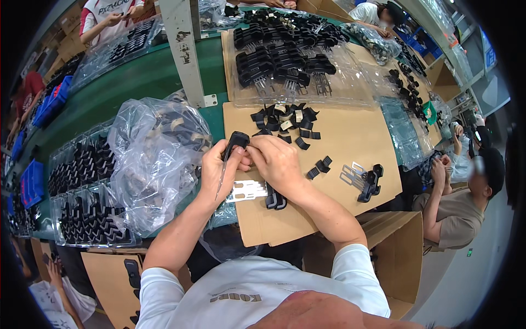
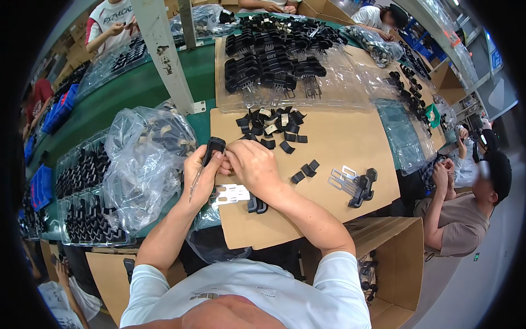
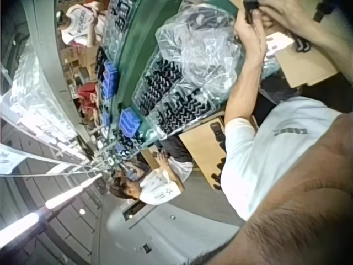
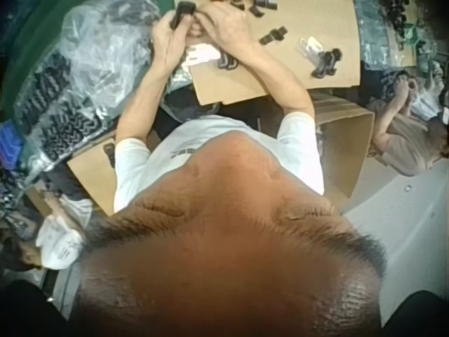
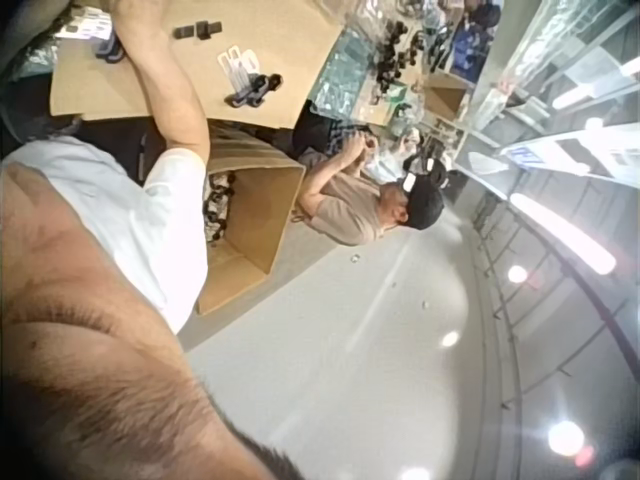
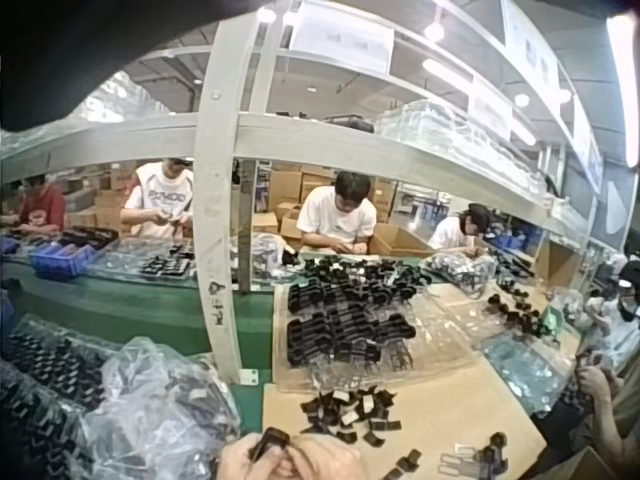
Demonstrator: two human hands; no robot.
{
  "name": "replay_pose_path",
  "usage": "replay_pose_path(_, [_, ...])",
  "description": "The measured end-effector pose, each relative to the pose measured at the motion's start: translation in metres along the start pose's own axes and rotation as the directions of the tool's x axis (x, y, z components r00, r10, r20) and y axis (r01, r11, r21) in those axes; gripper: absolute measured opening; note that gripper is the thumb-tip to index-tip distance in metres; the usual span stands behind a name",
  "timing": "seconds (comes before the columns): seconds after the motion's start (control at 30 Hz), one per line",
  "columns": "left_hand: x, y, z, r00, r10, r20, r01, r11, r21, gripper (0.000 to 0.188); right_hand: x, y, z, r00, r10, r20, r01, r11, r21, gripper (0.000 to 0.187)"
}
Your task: The person assembles components by fitting metal inserts and small clip pieces onto plastic housings by hand.
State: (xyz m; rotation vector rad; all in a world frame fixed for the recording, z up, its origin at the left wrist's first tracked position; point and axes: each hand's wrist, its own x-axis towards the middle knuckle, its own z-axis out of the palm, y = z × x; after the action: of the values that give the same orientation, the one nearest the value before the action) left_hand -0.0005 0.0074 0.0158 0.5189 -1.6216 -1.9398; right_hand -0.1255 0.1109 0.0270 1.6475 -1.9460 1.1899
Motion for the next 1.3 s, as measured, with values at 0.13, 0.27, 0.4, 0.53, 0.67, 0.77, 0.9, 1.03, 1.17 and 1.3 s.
replay_pose_path(0.13, [0.001,0.001,0.002,0.999,-0.033,-0.015,0.033,0.999,-0.002,0.011,-0.005,0.006,0.002,0.998,0.062,0.030,-0.065,0.993,0.100,0.002])
replay_pose_path(0.27, [0.001,-0.002,0.001,1.000,-0.001,-0.009,0.001,0.999,0.045,0.011,-0.002,0.001,0.000,0.999,0.038,0.034,-0.039,0.999,0.037,0.003])
replay_pose_path(0.4, [0.001,-0.004,0.001,1.000,0.029,-0.003,-0.029,0.997,0.075,0.011,-0.001,0.000,0.000,0.999,0.021,0.031,-0.021,1.000,0.012,0.003])
replay_pose_path(0.53, [0.000,-0.003,0.001,0.999,0.050,-0.007,-0.049,0.993,0.106,0.011,-0.002,-0.001,-0.001,0.999,0.011,0.041,-0.011,1.000,-0.009,0.004])
replay_pose_path(0.67, [-0.003,-0.002,0.003,0.998,0.052,-0.021,-0.048,0.987,0.153,0.012,-0.003,-0.002,-0.003,0.996,0.020,0.087,-0.014,0.998,-0.063,0.004])
replay_pose_path(0.77, [-0.003,-0.002,0.002,0.999,0.043,-0.017,-0.040,0.989,0.142,0.013,-0.003,-0.003,-0.002,0.997,0.039,0.069,-0.035,0.997,-0.062,0.003])
replay_pose_path(0.9, [-0.001,-0.002,0.001,1.000,-0.006,-0.010,0.007,0.999,0.049,0.013,0.000,-0.001,-0.004,0.993,0.086,0.083,-0.090,0.995,0.046,0.003])
replay_pose_path(1.03, [0.002,-0.001,-0.002,0.999,-0.050,0.007,0.050,0.997,-0.064,0.013,0.002,0.000,-0.009,0.981,0.156,0.119,-0.174,0.970,0.168,0.005])
replay_pose_path(1.17, [0.004,-0.003,-0.003,0.997,-0.063,0.033,0.067,0.988,-0.136,0.017,0.002,0.000,-0.011,0.954,0.249,0.166,-0.281,0.935,0.216,0.008])
replay_pose_path(1.3, [0.004,-0.008,-0.003,0.998,-0.050,0.041,0.057,0.983,-0.173,0.016,0.001,0.001,-0.011,0.951,0.263,0.165,-0.296,0.929,0.224,0.008])
